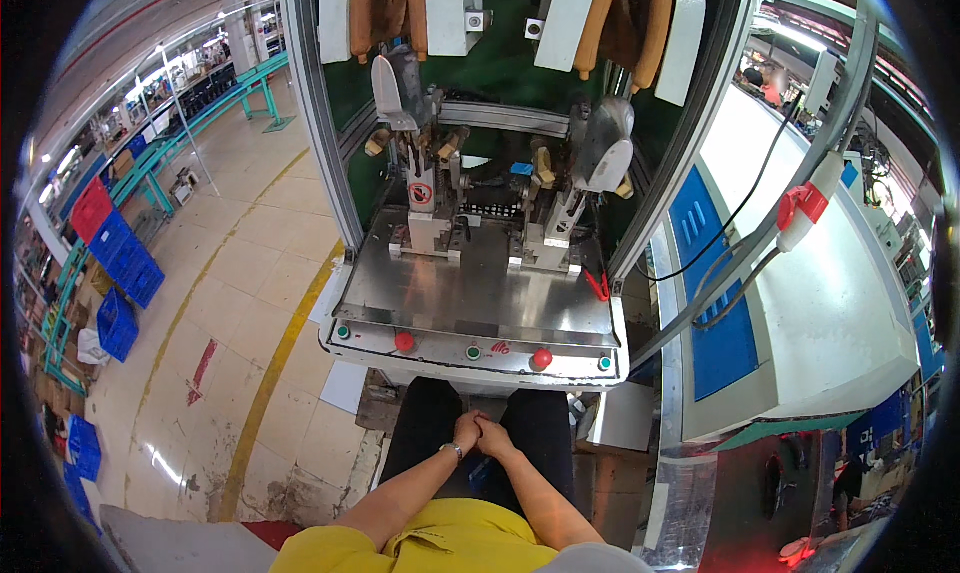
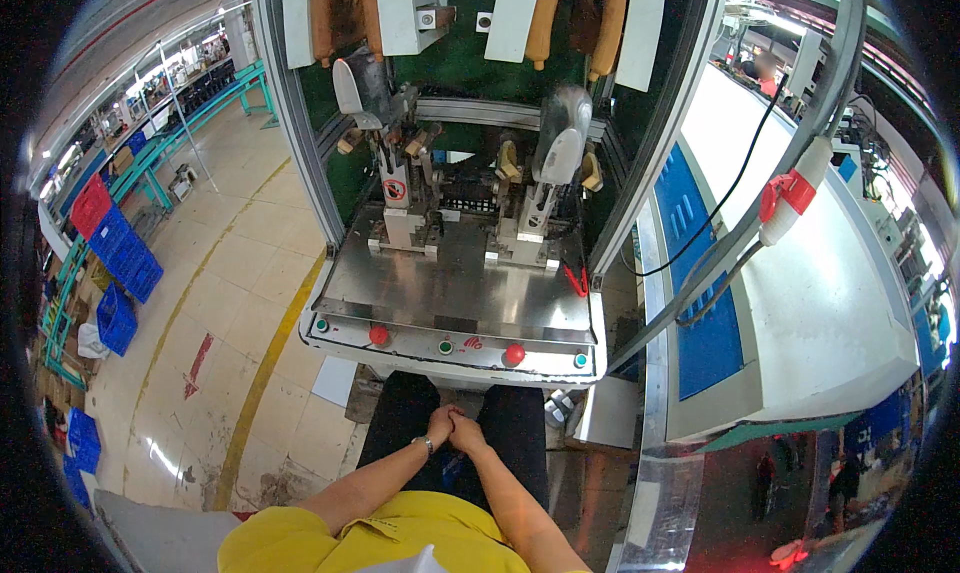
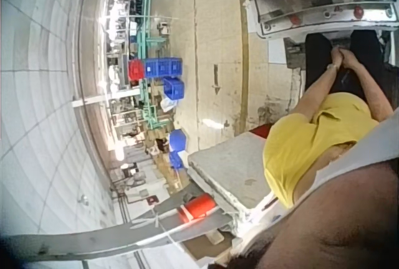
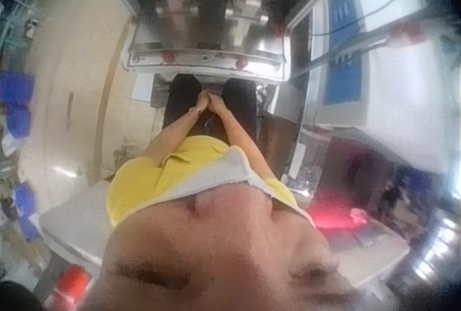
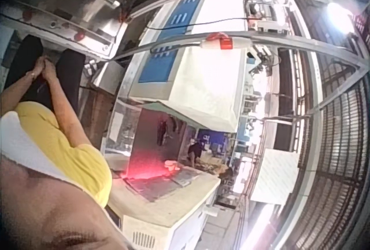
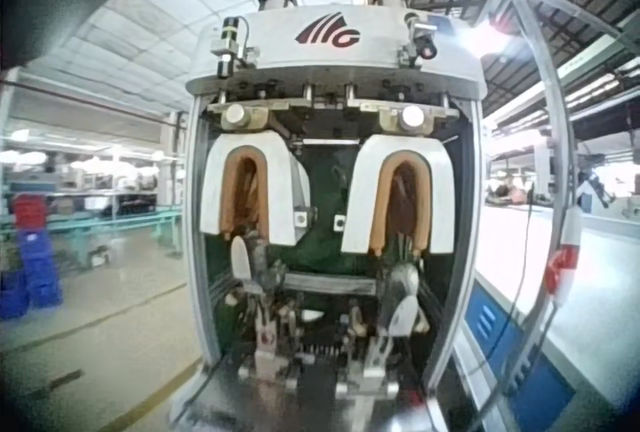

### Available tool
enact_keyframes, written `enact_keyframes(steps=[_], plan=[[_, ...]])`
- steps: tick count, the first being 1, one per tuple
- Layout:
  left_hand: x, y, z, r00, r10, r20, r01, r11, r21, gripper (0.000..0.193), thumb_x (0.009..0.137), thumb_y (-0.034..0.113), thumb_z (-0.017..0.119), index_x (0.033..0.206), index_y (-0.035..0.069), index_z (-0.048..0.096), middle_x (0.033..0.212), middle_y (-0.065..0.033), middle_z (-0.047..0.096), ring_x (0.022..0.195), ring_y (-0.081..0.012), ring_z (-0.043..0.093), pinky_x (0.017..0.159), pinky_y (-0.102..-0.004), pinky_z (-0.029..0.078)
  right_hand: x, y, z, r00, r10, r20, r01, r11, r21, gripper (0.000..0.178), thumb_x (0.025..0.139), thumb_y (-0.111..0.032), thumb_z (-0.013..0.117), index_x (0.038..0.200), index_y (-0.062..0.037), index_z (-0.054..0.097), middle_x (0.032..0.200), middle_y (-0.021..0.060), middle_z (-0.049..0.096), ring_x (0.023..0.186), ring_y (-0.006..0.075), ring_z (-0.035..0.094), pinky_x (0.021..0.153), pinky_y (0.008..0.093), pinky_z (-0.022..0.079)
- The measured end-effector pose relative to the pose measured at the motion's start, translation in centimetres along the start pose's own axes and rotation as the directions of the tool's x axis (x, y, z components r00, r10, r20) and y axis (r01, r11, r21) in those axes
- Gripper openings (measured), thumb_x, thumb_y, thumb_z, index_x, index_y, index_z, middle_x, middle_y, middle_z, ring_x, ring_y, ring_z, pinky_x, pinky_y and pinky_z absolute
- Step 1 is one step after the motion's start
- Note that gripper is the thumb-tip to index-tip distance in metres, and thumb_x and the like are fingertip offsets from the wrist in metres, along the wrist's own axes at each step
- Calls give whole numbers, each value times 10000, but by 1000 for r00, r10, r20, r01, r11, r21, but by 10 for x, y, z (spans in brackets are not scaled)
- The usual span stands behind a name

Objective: The person fits a shoe upper onto a machine mold, presses the control buttons to activate the press, removes the shaped shoe upper, and places it onto the conveyor belt.

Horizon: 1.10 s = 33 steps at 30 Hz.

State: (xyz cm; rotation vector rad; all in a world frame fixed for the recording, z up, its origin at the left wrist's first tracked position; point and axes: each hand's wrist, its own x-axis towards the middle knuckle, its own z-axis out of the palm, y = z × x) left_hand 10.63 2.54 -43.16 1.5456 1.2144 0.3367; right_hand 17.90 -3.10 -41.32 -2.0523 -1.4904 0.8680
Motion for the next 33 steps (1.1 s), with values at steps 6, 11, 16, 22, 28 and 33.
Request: enact_keyframes(steps=[6,11,16,22,28,33], plan=[[4,-9,-1,999,38,-10,-38,999,7,240,794,123,378,820,45,604,850,-124,601,768,-238,569,690,-315,440,0,-9,-6,998,7,59,-7,1000,2,355,726,-141,466,1068,-50,480,957,198,549,862,352,530,726,415,427],[9,-15,2,996,71,-45,-71,997,3,207,743,57,414,828,40,602,813,-142,605,753,-258,583,658,-327,451,0,-7,-5,999,-8,47,9,1000,-19,371,719,-127,473,1082,-46,472,963,202,545,862,353,530,727,416,426],[8,-11,0,999,25,22,-24,999,-25,232,796,110,379,818,31,596,839,-119,597,766,-222,561,692,-312,439,-1,-5,-4,1000,3,26,-1,999,-48,397,705,-99,481,1097,-40,463,989,202,536,876,352,525,743,411,424],[4,-10,-1,999,33,-20,-34,999,-40,202,751,117,427,815,35,601,807,-142,606,757,-258,585,668,-330,451,-1,-10,-6,999,9,38,-8,1000,-28,398,700,-104,487,1093,-43,471,1011,202,527,904,348,515,763,408,416],[4,-6,-3,1000,-9,-13,8,999,-50,195,749,123,432,806,39,599,796,-132,608,740,-250,585,662,-327,450,2,-7,-3,1000,-1,-5,1,1000,11,449,616,-165,576,1043,-48,498,944,202,549,869,354,525,729,396,430],[4,-13,4,992,85,-97,-97,987,-128,192,745,104,428,802,38,599,777,-134,606,714,-246,585,635,-322,450,2,-9,-5,1000,13,22,-13,1000,10,458,617,-153,580,1055,-46,496,951,201,547,873,352,524,734,392,428]])
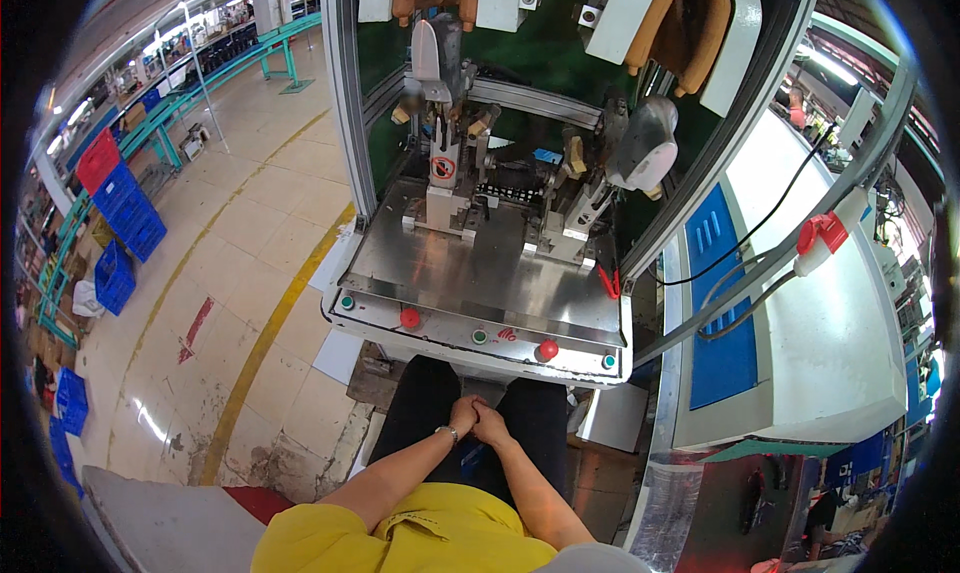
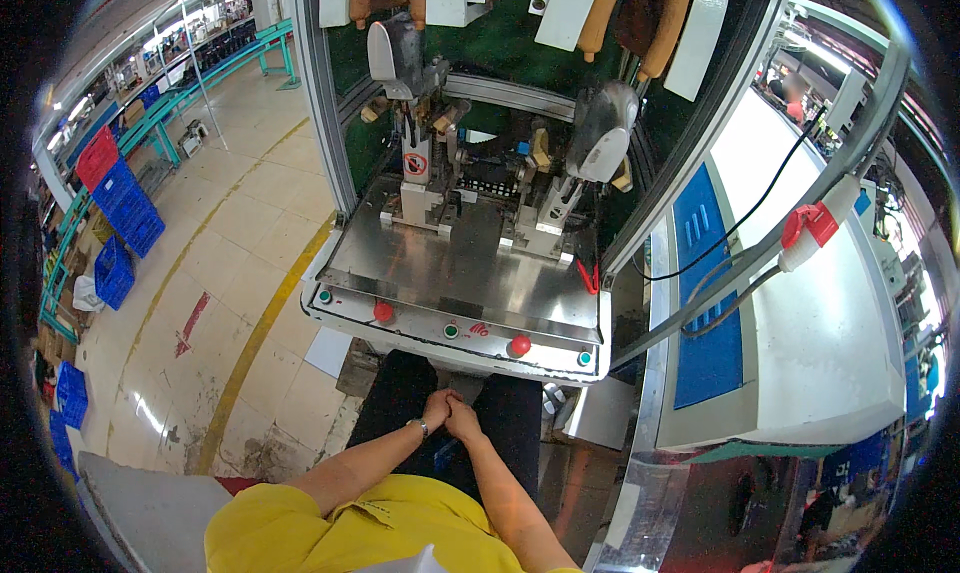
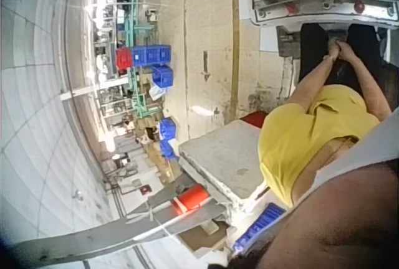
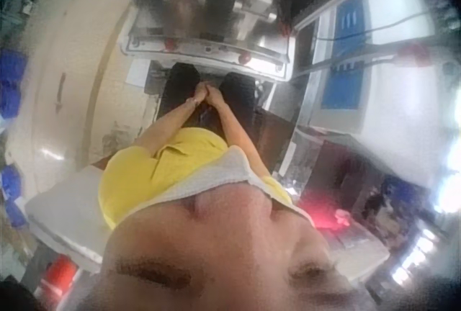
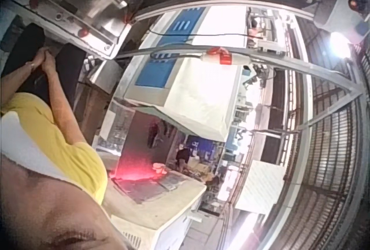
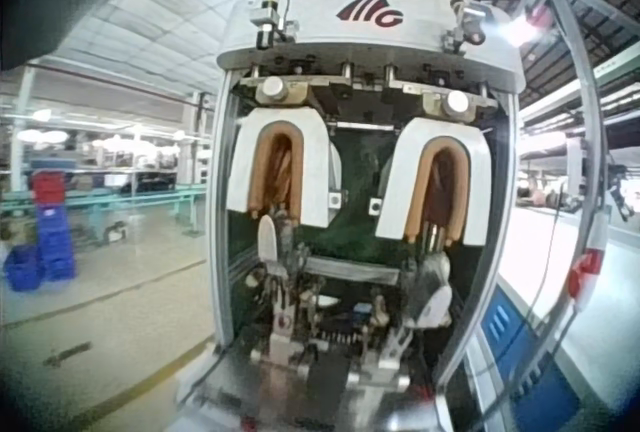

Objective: The person fits a shoe upper onto a machine mold, presses the control buttons to activate the press, removes the shaped shoe upper, and places it onto the conveyor belt.

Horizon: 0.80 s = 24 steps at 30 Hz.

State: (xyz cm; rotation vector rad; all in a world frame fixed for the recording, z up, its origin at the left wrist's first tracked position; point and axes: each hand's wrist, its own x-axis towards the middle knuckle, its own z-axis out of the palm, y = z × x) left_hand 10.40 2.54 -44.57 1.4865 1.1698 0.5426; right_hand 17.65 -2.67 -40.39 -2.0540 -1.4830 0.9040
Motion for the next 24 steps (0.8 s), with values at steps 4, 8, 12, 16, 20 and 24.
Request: enact_keyframes(steps=[4,8,12,16,20,24], plan=[[3,0,-2,998,-13,53,9,997,78,191,742,94,429,804,36,600,777,-140,605,717,-253,586,634,-330,451,-2,-1,-2,1000,13,-5,-13,1000,-4,449,619,-130,583,1050,-39,497,950,202,548,874,353,523,737,391,428],[5,-6,-2,998,-2,55,-2,997,74,194,740,94,429,809,36,601,789,-145,604,735,-263,587,642,-342,452,-4,-9,-5,999,-26,-24,27,999,27,449,618,-127,589,1048,-37,499,951,202,548,877,353,523,740,391,427],[3,0,0,999,-4,44,-2,991,135,192,738,94,431,808,42,602,786,-142,604,735,-266,586,640,-339,451,-4,-5,-6,1000,-2,-5,2,1000,29,428,626,-132,587,1035,-36,504,938,207,549,873,355,524,735,397,426],[3,0,-4,997,-10,75,4,996,85,188,738,92,433,805,45,603,778,-140,604,729,-264,584,637,-335,451,-2,-2,-2,999,-34,-12,34,999,42,402,635,-148,586,1012,-32,509,923,205,552,865,356,525,727,398,426],[1,8,-6,997,-29,75,20,992,122,192,745,102,428,802,48,604,776,-133,605,724,-256,584,644,-332,450,1,8,6,998,-49,-51,51,998,43,401,634,-162,586,1006,-34,510,919,200,555,858,356,527,722,399,428],[-6,22,-8,998,-9,56,3,995,104,198,749,109,426,803,42,604,787,-134,606,732,-256,583,655,-327,449,2,14,8,997,-54,-59,56,998,41,398,631,-163,584,1003,-42,511,922,198,555,858,356,527,724,397,429]])
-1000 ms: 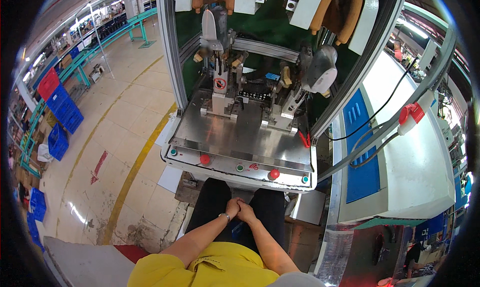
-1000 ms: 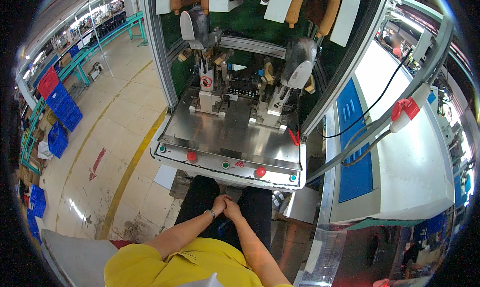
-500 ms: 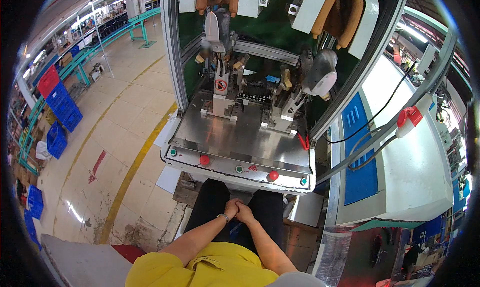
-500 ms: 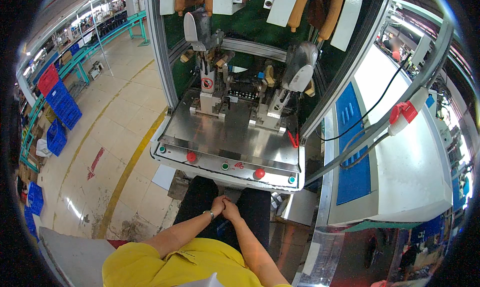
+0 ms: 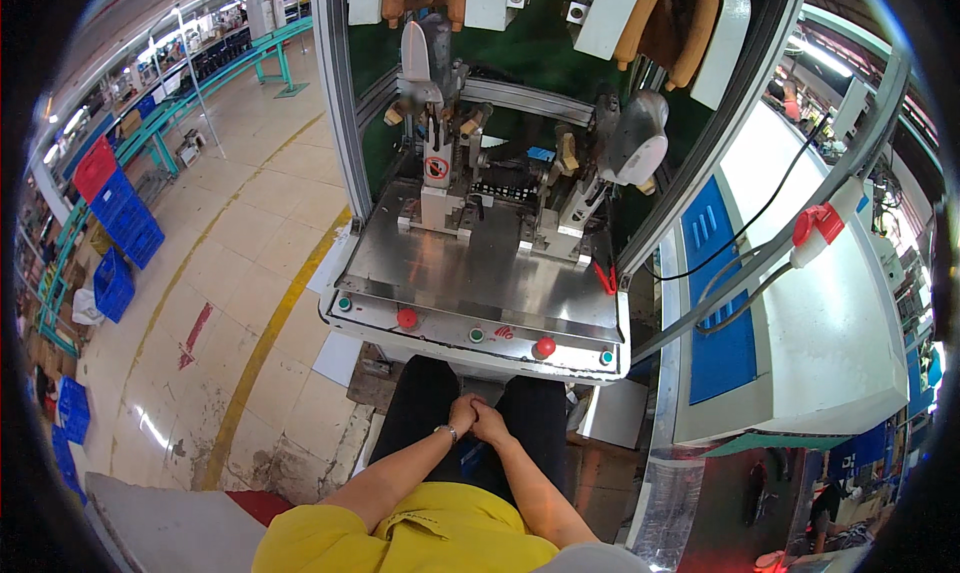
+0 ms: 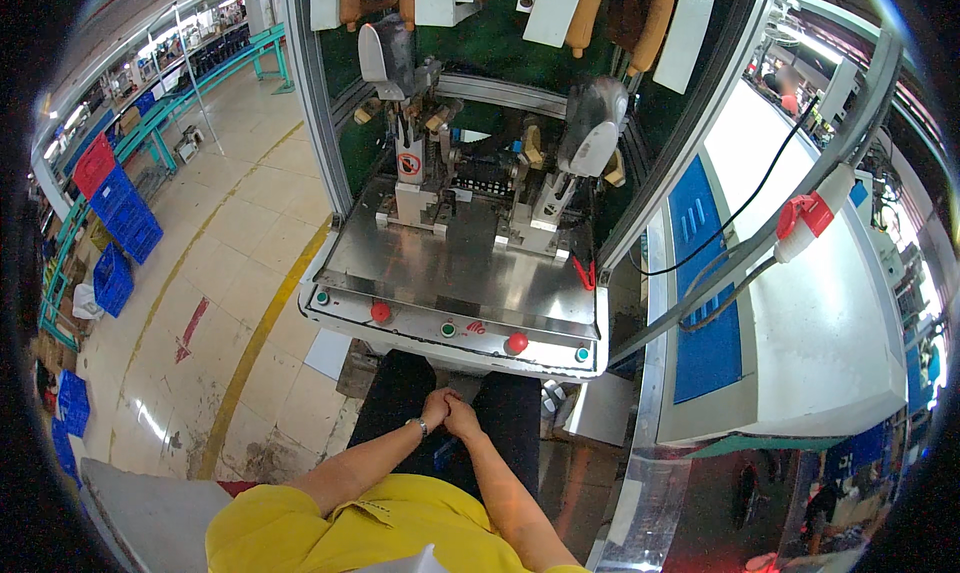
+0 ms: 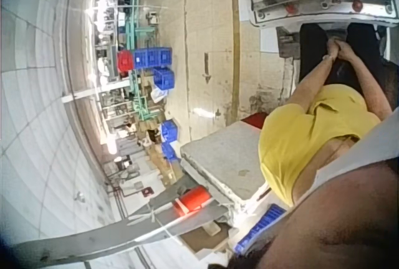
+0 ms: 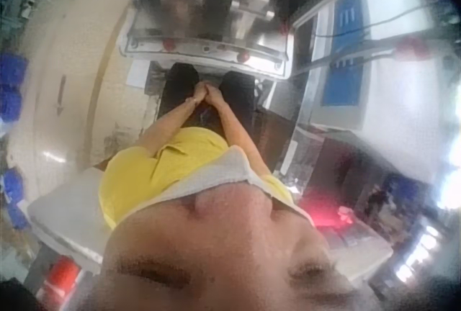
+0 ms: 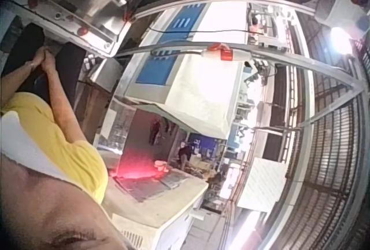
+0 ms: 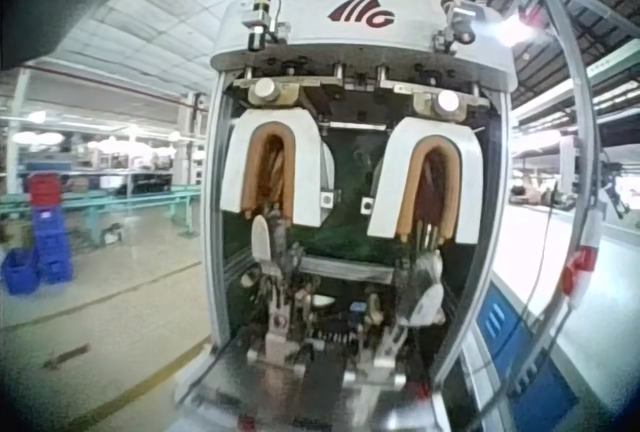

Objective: The person fits a shoe upper onto a machine mold, presses the control buttons to activate the press, removes the shaped shoe upper, and places it onto the conveyor belt.

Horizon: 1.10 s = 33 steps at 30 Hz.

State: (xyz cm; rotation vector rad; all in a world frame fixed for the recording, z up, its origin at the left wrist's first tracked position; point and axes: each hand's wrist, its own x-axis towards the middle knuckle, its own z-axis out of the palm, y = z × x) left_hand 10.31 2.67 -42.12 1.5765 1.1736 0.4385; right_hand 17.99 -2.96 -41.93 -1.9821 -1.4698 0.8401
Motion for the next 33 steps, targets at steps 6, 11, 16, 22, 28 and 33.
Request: enact_keyframes(steps=[6,11,16,22,28,33], plan=[[6,-17,2,999,-32,17,33,997,-64,197,746,113,431,801,27,600,794,-141,605,740,-258,582,658,-325,450,0,-14,-6,998,46,47,-45,999,-24,426,634,-161,578,1038,-47,502,969,194,544,889,347,520,755,387,422],[7,-15,3,999,-46,21,47,999,-25,194,742,105,435,810,25,599,796,-136,606,742,-260,582,658,-325,450,0,-14,-6,995,74,64,-72,997,-35,459,638,-165,576,1073,-49,489,990,195,538,901,344,518,768,382,418],[6,-7,4,999,-6,39,6,1000,9,194,736,91,433,817,22,596,791,-140,605,738,-255,582,655,-323,449,-3,-16,-14,995,65,81,-60,996,-64,375,710,-136,490,1076,-49,486,988,197,539,881,347,527,739,404,426],[7,-19,5,999,44,17,-42,997,-58,199,738,75,417,809,22,595,781,-137,602,718,-238,581,632,-308,446,-4,-18,-12,997,42,69,-40,999,-25,371,710,-104,474,1078,-61,482,976,193,544,875,353,525,729,406,426],[8,-15,4,999,36,30,-36,999,-5,193,744,76,418,801,18,594,778,-133,604,709,-236,578,624,-306,443,-5,-16,-12,998,35,54,-35,999,2,363,700,-92,482,1062,-60,478,970,195,544,869,356,526,737,413,420],[9,-20,3,999,35,-5,-35,999,34,184,743,81,429,796,29,598,767,-126,604,709,-222,576,627,-309,443,-3,-20,-11,993,50,111,-48,999,-26,376,699,-86,478,1074,-58,473,986,196,539,885,353,521,759,410,412]])
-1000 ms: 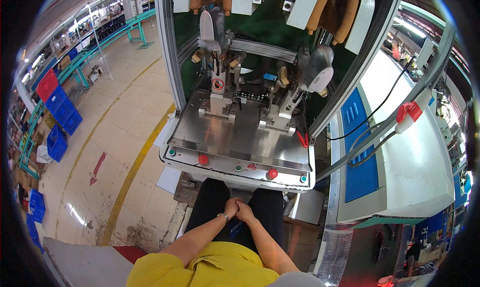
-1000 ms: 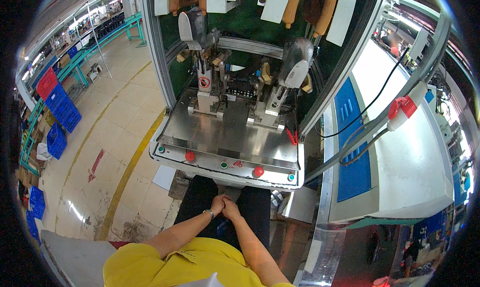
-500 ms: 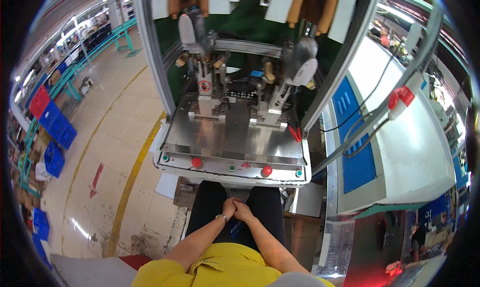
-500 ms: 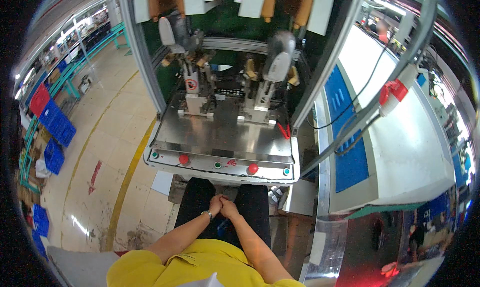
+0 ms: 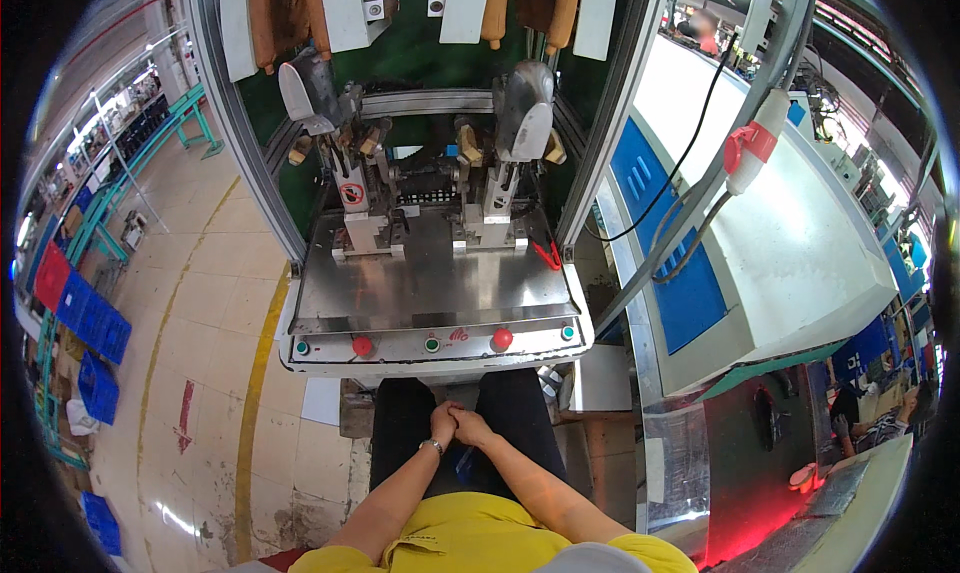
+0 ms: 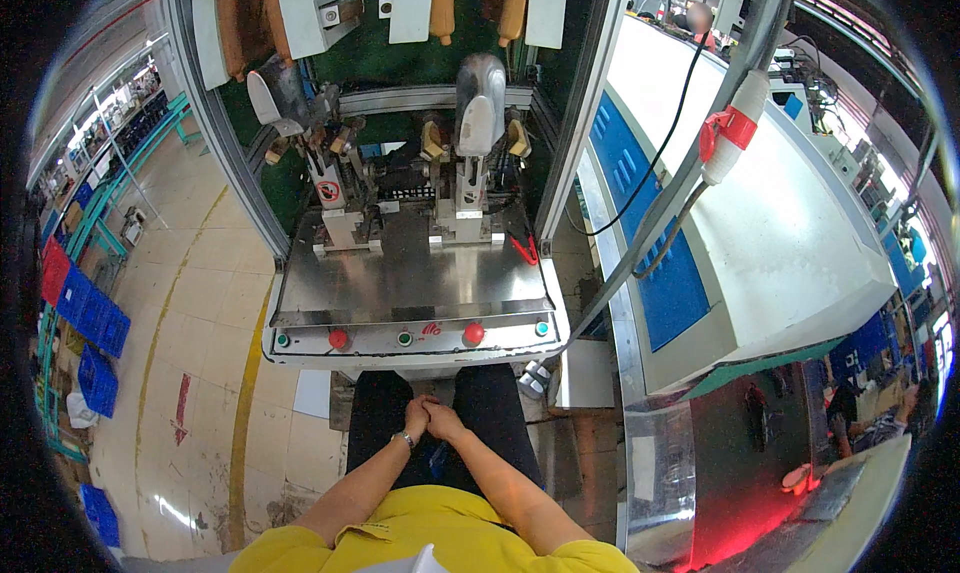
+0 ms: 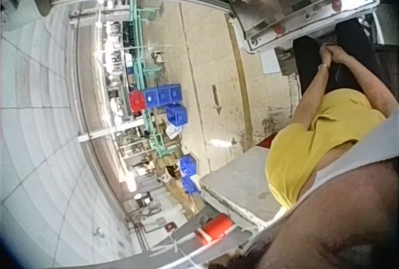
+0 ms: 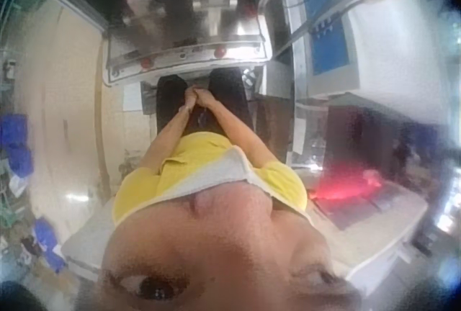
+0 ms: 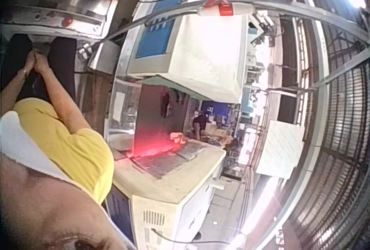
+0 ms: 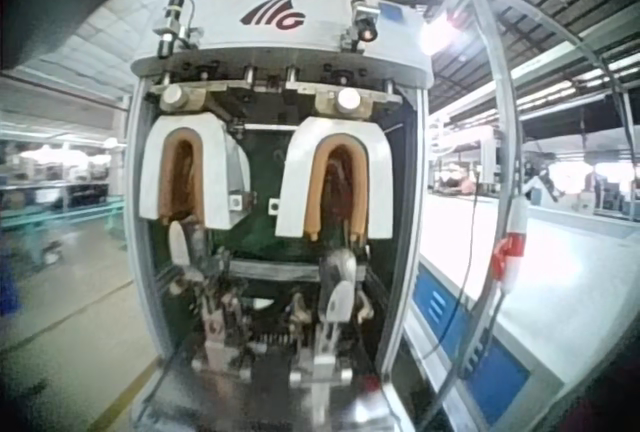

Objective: The person fits a shoe upper onto a machine mold, presses the control buttons to activate the press, removes the shaped shoe upper, and places it onto the conveyor belt.

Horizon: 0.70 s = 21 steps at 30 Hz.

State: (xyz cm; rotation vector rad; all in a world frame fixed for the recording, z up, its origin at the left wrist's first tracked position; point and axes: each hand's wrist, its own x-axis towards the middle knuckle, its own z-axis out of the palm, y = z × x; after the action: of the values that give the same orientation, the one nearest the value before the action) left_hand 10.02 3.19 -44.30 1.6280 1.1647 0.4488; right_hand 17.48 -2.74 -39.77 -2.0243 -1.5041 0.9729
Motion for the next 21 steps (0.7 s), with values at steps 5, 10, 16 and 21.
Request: enact_keyframes(steps=[5,10,16,21], plan=[[-2,9,0,998,-43,34,44,999,-4,185,739,81,433,798,31,601,775,-131,604,730,-236,577,642,-321,443,0,6,4,998,-2,-56,2,1000,5,358,703,-86,470,1060,-62,481,983,193,541,885,352,523,760,406,417],[3,-8,2,1000,11,14,-10,1000,-16,190,741,89,431,801,30,602,775,-133,605,739,-251,579,647,-326,444,2,4,4,1000,-3,-23,3,1000,-2,353,718,-103,462,1068,-66,481,990,193,539,882,350,525,755,407,420],[-1,5,1,998,-53,31,55,997,-52,187,739,96,439,796,33,605,781,-131,607,738,-245,582,649,-325,446,1,7,2,1000,-3,-15,3,1000,-6,372,719,-97,463,1089,-64,475,1003,190,535,890,349,523,761,401,419],[-6,12,-1,1000,-23,-14,22,999,-39,181,729,79,442,785,32,607,770,-132,606,721,-237,585,626,-320,450,-1,4,1,1000,0,-17,0,1000,-13,402,709,-71,468,1111,-55,463,1017,188,531,906,344,519,778,391,412]])
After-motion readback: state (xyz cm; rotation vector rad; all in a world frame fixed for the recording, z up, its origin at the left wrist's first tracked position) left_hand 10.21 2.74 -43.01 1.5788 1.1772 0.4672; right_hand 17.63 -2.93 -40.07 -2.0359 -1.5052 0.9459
